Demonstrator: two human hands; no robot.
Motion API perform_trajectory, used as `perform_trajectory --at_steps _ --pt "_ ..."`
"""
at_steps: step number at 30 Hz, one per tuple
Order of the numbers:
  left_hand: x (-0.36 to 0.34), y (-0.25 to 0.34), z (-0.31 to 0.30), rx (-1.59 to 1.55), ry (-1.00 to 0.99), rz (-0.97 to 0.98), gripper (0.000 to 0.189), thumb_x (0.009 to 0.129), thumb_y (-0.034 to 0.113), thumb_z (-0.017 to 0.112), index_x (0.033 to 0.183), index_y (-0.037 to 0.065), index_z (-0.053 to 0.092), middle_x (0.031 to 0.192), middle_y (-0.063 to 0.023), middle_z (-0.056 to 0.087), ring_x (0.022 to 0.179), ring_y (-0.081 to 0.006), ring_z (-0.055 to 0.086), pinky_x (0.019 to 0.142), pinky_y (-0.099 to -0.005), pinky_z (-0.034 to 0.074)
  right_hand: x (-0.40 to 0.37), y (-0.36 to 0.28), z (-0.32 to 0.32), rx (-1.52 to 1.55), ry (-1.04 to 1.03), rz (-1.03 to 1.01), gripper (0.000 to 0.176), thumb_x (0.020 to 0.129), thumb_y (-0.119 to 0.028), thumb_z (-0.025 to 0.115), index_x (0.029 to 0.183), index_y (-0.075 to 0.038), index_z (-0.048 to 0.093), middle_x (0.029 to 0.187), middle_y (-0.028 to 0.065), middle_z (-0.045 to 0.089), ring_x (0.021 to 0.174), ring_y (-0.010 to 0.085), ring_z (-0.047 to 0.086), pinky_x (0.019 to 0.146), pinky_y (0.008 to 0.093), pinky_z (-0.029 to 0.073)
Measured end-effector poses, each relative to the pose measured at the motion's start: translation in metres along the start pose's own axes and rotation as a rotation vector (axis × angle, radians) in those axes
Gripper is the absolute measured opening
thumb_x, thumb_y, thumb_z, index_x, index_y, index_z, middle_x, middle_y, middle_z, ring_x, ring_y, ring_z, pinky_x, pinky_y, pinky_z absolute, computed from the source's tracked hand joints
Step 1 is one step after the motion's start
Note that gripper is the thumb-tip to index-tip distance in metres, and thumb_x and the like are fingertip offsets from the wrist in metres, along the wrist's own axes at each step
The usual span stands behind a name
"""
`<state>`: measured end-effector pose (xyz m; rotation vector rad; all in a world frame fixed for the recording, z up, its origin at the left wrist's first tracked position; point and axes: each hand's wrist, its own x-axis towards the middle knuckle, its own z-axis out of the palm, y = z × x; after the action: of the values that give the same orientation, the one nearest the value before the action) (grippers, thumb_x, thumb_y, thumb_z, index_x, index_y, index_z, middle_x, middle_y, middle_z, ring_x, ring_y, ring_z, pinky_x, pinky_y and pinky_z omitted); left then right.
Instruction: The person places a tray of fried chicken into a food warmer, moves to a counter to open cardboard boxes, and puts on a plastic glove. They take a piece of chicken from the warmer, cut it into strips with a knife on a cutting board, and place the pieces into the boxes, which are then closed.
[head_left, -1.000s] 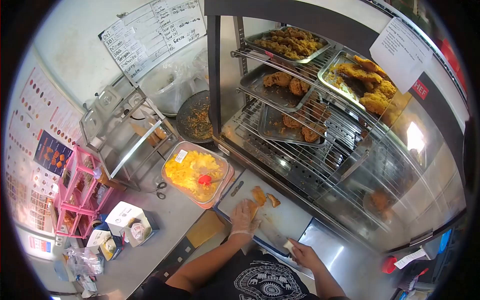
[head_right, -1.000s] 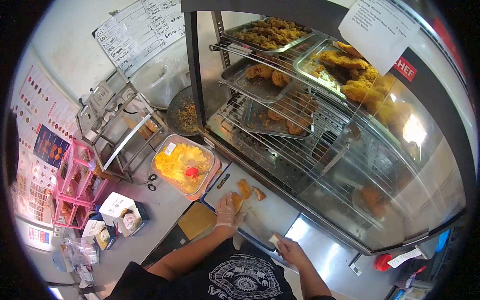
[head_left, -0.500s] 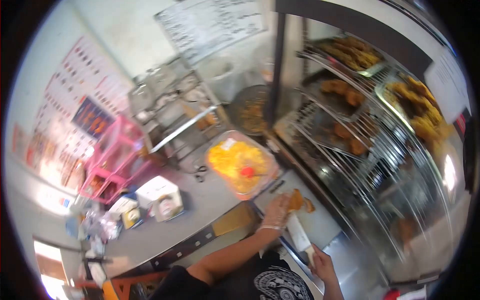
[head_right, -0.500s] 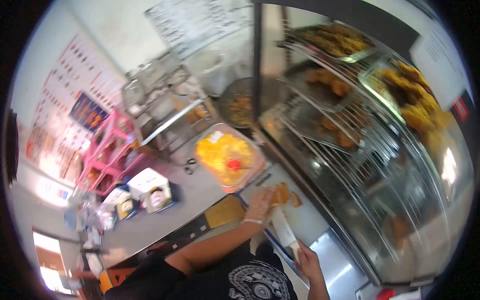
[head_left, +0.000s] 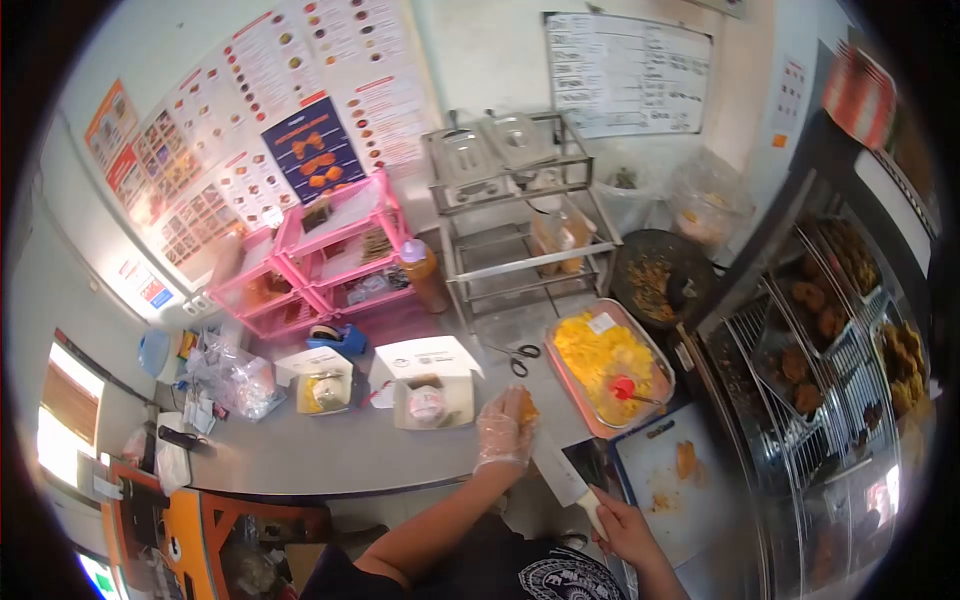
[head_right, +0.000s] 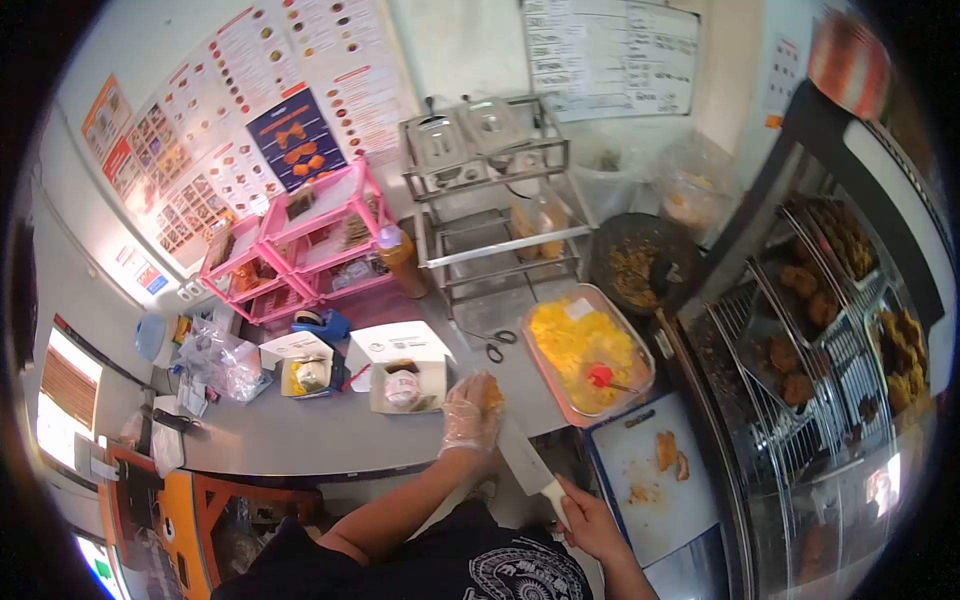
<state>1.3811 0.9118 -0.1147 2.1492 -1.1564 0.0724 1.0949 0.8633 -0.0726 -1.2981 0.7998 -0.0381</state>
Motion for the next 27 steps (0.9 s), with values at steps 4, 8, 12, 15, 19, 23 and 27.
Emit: perform_trajectory --at_steps 4,8,12,15,19,23,27 --pt "0.021 -0.059 -0.055 -0.091 -0.050 -0.207 0.066 0.088 0.016 0.077 0.148 0.006 0.049 0.139 -0.0208 0.058 0.130 -0.0421 0.051 0.113 -0.0507 0.040 0.054 -0.024 0.055 -0.016 -0.067 0.027 0.047 0.112 -0.018 0.045 0.159 -0.015 0.046 0.070 0.0021 0.060 0.051 0.0081 0.051 0.049 0.0255 0.045" --pt "0.037 -0.104 -0.059 -0.212 -0.023 -0.345 0.051 0.092 0.012 0.070 0.141 0.004 0.055 0.131 -0.0230 0.061 0.123 -0.0439 0.056 0.109 -0.0487 0.043 0.084 -0.048 0.105 -0.118 -0.006 0.070 0.049 0.109 -0.020 0.049 0.158 -0.016 0.047 0.071 0.0048 0.062 0.053 0.0128 0.056 0.050 0.0299 0.048" --pt "0.039 -0.150 -0.056 -0.421 -0.072 -0.478 0.048 0.100 0.025 0.067 0.141 0.003 0.058 0.132 -0.0220 0.065 0.124 -0.0352 0.061 0.108 -0.0422 0.046 0.087 -0.053 0.134 -0.979 0.306 -0.343 0.052 0.103 -0.017 0.056 0.155 -0.012 0.049 0.076 0.0153 0.068 0.056 0.0328 0.064 0.058 0.0442 0.054" --pt "0.033 -0.186 -0.079 -0.423 -0.011 -0.508 0.041 0.105 0.025 0.063 0.138 0.002 0.061 0.133 -0.0159 0.066 0.123 -0.0237 0.062 0.104 -0.0360 0.049 0.061 -0.098 0.159 -1.101 0.359 -0.168 0.054 0.098 -0.015 0.059 0.151 -0.011 0.052 0.083 0.0215 0.070 0.069 0.0428 0.067 0.068 0.0505 0.056" --pt "0.030 -0.212 -0.114 -0.579 0.081 -0.568 0.036 0.105 0.028 0.062 0.129 0.000 0.064 0.120 -0.0155 0.070 0.112 -0.0233 0.066 0.101 -0.0355 0.050 0.025 -0.096 0.151 -1.014 0.441 -0.176 0.053 0.099 -0.015 0.060 0.151 -0.012 0.054 0.084 0.0224 0.071 0.069 0.0394 0.069 0.066 0.0469 0.056" --pt "0.021 -0.218 -0.115 -0.684 0.096 -0.581 0.029 0.105 0.023 0.063 0.122 -0.001 0.065 0.110 -0.0104 0.070 0.104 -0.0183 0.066 0.095 -0.0337 0.051 -0.022 -0.068 0.122 -0.404 0.480 0.075 0.048 0.105 -0.016 0.057 0.153 -0.016 0.055 0.077 0.0122 0.068 0.055 0.0190 0.060 0.057 0.0337 0.050" --pt "0.045 -0.123 -0.112 -0.870 -0.151 -0.618 0.022 0.106 0.023 0.062 0.114 0.003 0.065 0.095 -0.0049 0.069 0.092 -0.0150 0.064 0.086 -0.0319 0.052 -0.083 -0.030 0.090 0.079 0.601 0.222 0.044 0.110 -0.017 0.051 0.154 -0.016 0.054 0.073 0.0001 0.062 0.056 0.0064 0.050 0.053 0.0239 0.045"
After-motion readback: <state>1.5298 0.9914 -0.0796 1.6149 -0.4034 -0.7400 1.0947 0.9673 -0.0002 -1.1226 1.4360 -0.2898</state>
